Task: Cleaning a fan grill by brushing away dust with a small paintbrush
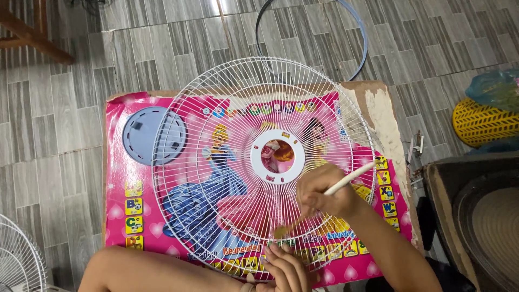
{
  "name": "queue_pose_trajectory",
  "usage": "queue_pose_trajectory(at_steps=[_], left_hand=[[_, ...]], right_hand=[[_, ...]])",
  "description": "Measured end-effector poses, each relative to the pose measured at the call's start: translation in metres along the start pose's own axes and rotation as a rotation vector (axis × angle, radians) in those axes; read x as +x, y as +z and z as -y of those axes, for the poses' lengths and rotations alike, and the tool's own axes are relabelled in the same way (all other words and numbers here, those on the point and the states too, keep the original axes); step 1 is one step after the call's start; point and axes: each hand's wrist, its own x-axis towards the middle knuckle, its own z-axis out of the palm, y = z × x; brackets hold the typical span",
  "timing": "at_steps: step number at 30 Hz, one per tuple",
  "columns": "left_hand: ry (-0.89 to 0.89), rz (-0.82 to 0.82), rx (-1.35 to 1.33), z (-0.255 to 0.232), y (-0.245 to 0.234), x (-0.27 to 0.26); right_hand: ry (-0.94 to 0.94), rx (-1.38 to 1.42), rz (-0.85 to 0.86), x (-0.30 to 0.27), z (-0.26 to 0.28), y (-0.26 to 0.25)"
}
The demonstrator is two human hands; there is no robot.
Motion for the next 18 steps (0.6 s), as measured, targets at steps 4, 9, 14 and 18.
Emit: queue_pose_trajectory(at_steps=[4,9,14,18], left_hand=[[0.033,-0.052,0.026,0.003,0.004,0.000],[-0.023,-0.042,0.003,-0.010,0.000,0.003],[0.097,-0.113,0.076,0.005,0.004,0.003],[-0.057,0.089,-0.028,-0.022,-0.005,0.001]], right_hand=[[0.055,-0.203,-0.124,0.009,0.011,0.008],[0.022,-0.179,-0.173,0.004,0.007,0.006],[0.045,-0.011,-0.325,-0.002,0.003,0.014],[0.129,-0.334,-0.135,0.003,0.014,0.043]])
